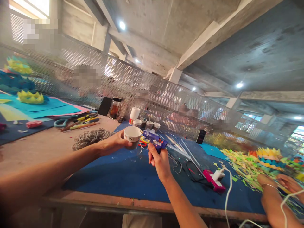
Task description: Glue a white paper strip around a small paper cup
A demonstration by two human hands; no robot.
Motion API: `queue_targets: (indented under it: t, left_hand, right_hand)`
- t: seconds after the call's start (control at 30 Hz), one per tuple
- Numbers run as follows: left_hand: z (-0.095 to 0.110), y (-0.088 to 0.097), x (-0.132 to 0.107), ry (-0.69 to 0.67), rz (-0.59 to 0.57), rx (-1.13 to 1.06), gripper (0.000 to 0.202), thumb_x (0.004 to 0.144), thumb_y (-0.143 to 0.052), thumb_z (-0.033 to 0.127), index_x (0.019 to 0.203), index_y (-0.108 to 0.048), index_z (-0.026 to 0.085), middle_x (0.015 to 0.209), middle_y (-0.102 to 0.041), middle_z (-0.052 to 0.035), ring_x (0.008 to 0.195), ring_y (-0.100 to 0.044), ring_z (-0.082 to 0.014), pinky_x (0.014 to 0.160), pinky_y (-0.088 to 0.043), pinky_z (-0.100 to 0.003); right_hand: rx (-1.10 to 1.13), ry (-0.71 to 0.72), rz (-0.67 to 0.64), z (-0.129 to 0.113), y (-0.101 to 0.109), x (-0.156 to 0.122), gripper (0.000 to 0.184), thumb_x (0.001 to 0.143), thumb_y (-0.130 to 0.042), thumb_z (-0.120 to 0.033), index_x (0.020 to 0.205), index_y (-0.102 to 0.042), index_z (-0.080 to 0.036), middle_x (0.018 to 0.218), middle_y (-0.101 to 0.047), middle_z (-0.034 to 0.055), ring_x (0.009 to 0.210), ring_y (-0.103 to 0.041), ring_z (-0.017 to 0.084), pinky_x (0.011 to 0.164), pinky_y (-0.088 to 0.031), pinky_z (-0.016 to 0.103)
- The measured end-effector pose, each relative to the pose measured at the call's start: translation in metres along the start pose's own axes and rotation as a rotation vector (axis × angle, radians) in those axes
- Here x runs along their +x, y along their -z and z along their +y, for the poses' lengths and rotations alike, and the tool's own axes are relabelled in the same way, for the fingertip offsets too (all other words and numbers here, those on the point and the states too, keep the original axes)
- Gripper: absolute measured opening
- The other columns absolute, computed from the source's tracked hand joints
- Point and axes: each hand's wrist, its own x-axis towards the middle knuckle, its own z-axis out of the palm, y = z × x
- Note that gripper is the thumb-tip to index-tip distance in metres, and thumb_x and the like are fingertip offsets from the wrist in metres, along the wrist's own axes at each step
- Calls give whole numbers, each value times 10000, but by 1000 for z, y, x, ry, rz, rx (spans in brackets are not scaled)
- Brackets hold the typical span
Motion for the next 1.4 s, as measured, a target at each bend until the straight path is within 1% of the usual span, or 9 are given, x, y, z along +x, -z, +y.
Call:
queue_targets:
  t: [0.17, 0.23, 0.4, 0.57, 0.73, 0.8, 0.87, 1.07, 1.4]
  left_hand:
    - [-1, 1, -1, 11, 12, 3, 577, 674, -871, 251, 1194, -639, 157, 913, -687, -64, 774, -590, -171, 674, -398, -284]
    - [-1, 2, -1, 10, 17, 15, 569, 679, -868, 254, 1190, -637, 156, 921, -689, -65, 776, -589, -171, 672, -398, -281]
    - [0, 3, -2, 13, 35, 54, 604, 679, -863, 222, 1225, -609, 170, 979, -691, -60, 796, -592, -165, 682, -412, -268]
    - [0, 4, -1, 30, 42, 113, 605, 695, -852, 175, 1246, -605, 211, 1031, -691, -38, 857, -598, -163, 711, -434, -256]
    - [-1, 6, 0, 23, 50, 142, 618, 695, -853, 184, 1258, -600, 222, 1090, -691, -52, 921, -607, -187, 737, -449, -264]
    - [-2, 7, 0, 23, 59, 138, 634, 700, -852, 192, 1277, -591, 219, 1125, -679, -65, 954, -605, -199, 753, -450, -271]
    - [-2, 7, 0, 27, 60, 128, 636, 703, -852, 199, 1280, -585, 206, 1117, -671, -73, 935, -599, -195, 740, -439, -270]
    - [-1, 6, 1, 6, 64, 125, 578, 698, -853, 224, 1210, -592, 172, 1003, -654, -54, 810, -569, -156, 685, -400, -269]
    - [-6, 7, 2, 45, 49, 71, 603, 706, -845, 198, 1252, -590, 178, 999, -659, -60, 791, -564, -155, 659, -390, -265]
  right_hand:
    - [-50, 24, 19, 6, -5, -2, 510, 949, -608, -565, 616, -545, -182, 533, -502, -33, 421, -414, 68, 434, -333, 223]
    - [-72, 30, 28, 7, -6, -2, 530, 948, -604, -573, 597, -520, -186, 532, -502, -29, 423, -416, 69, 439, -345, 224]
    - [-124, 25, 13, 4, -2, -2, 460, 948, -605, -574, 701, -577, -187, 535, -501, -42, 428, -423, 73, 441, -370, 214]
    - [-115, -57, -21, -1, 6, 2, 462, 909, -639, -600, 718, -608, -180, 506, -500, -52, 389, -394, 69, 421, -388, 215]
    - [54, -109, -83, -11, 12, 10, 405, 878, -694, -560, 779, -647, -170, 507, -511, -65, 364, -317, 43, 405, -370, 194]
    - [151, -103, -81, -14, 13, 14, 400, 874, -697, -560, 784, -650, -173, 507, -501, -71, 367, -295, 39, 420, -383, 194]
    - [206, -82, -59, -15, 13, 16, 400, 874, -696, -566, 790, -650, -177, 510, -492, -77, 371, -284, 38, 432, -393, 195]
    - [141, -70, -24, -6, 13, 15, 398, 877, -698, -558, 780, -643, -176, 504, -488, -73, 371, -294, 47, 426, -382, 204]
    - [123, -78, -29, 12, 12, 10, 392, 900, -675, -554, 795, -654, -177, 522, -507, -69, 381, -340, 51, 438, -392, 203]
